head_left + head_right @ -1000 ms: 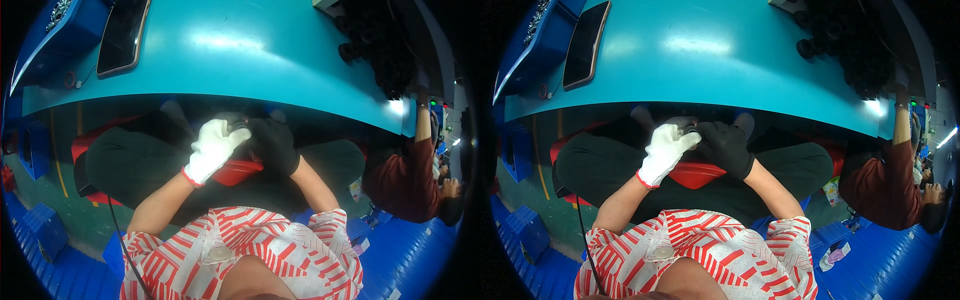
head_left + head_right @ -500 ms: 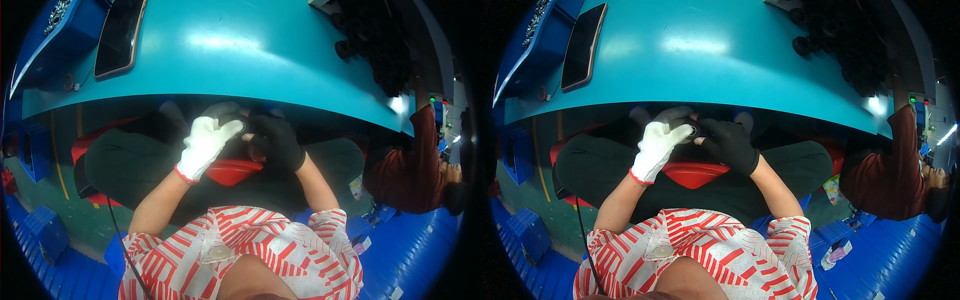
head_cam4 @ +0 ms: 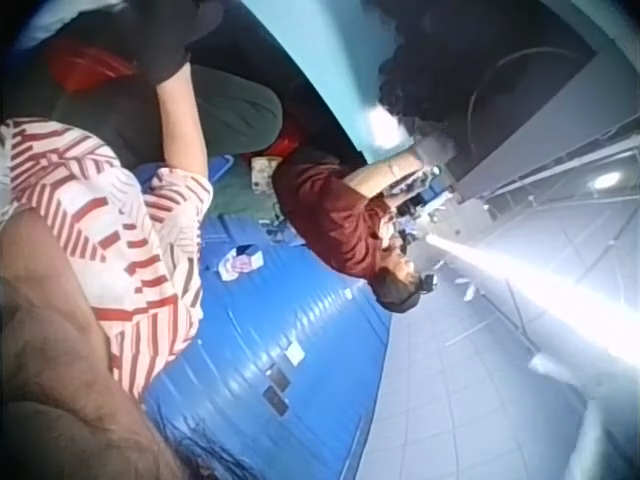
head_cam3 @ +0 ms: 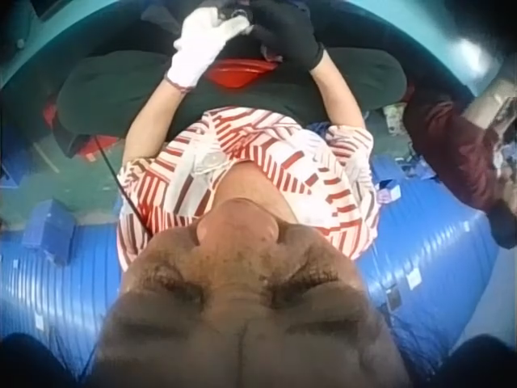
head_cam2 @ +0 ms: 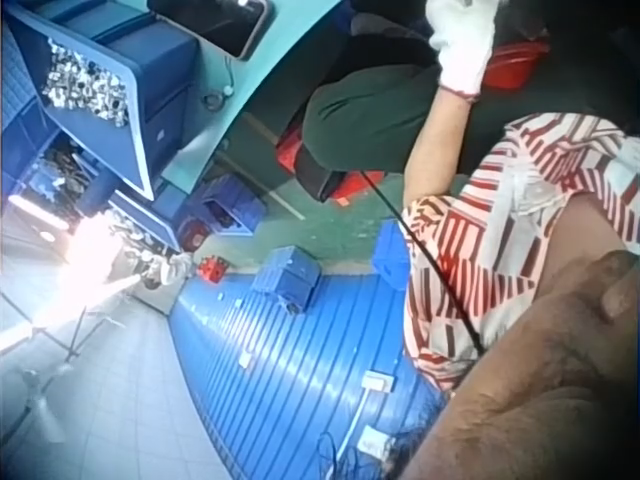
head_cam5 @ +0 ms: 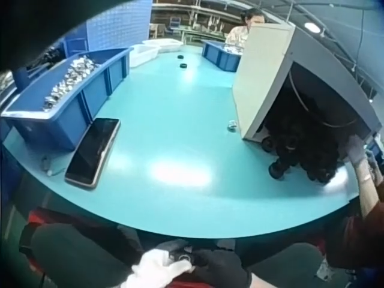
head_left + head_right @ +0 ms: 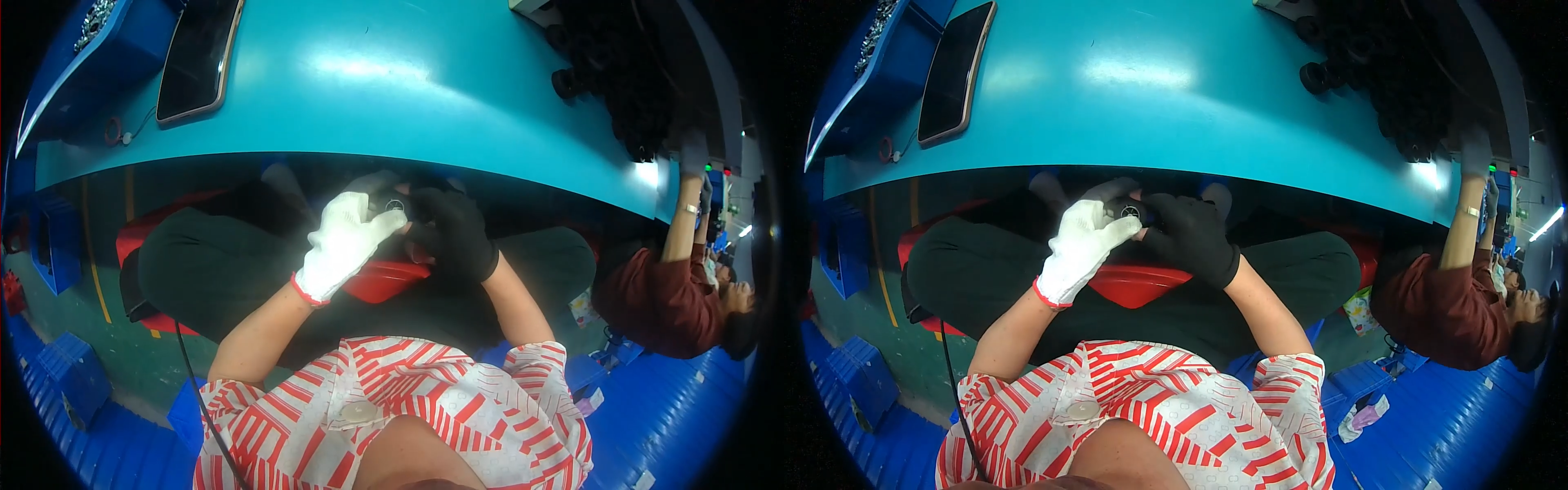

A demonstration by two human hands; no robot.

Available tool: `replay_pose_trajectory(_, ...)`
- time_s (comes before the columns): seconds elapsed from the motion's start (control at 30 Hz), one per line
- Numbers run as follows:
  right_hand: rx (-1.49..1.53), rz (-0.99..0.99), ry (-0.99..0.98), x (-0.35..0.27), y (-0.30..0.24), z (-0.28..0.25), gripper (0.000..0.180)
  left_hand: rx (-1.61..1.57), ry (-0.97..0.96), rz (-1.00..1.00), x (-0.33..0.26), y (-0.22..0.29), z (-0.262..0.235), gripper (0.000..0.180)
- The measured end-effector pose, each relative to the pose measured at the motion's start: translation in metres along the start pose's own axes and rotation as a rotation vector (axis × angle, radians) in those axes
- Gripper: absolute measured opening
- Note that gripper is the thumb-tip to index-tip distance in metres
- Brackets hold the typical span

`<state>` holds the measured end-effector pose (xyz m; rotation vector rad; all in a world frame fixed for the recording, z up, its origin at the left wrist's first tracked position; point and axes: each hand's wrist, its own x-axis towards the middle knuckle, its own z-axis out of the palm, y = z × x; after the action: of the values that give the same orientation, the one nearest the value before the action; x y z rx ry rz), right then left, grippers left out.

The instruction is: Assembling small metal rings into black plastic components at a factory workbench.

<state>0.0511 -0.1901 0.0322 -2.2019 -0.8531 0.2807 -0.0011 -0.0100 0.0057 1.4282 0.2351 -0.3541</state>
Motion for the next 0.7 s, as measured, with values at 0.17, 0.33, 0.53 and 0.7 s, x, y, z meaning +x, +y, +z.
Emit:
replay_pose_trajectory(0.17,-0.137,0.007,0.109,-0.0028,0.0011,0.0047,0.043,0.151,-0.022,-0.025,0.0020,-0.0055,-0.0011,0.035)
replay_pose_trajectory(0.33,-0.096,-0.068,0.031,-0.0023,-0.0016,0.0027,0.042,0.076,-0.022,-0.028,-0.0022,-0.0054,0.0022,0.033)
replay_pose_trajectory(0.53,-0.089,-0.083,0.084,-0.0037,-0.0032,0.0045,0.043,0.156,-0.002,-0.012,-0.0020,-0.0080,0.0026,0.029)
replay_pose_trajectory(0.7,-0.099,-0.104,0.091,-0.0044,-0.0022,0.0076,0.043,0.112,0.040,0.003,-0.0055,-0.0027,0.0052,0.020)
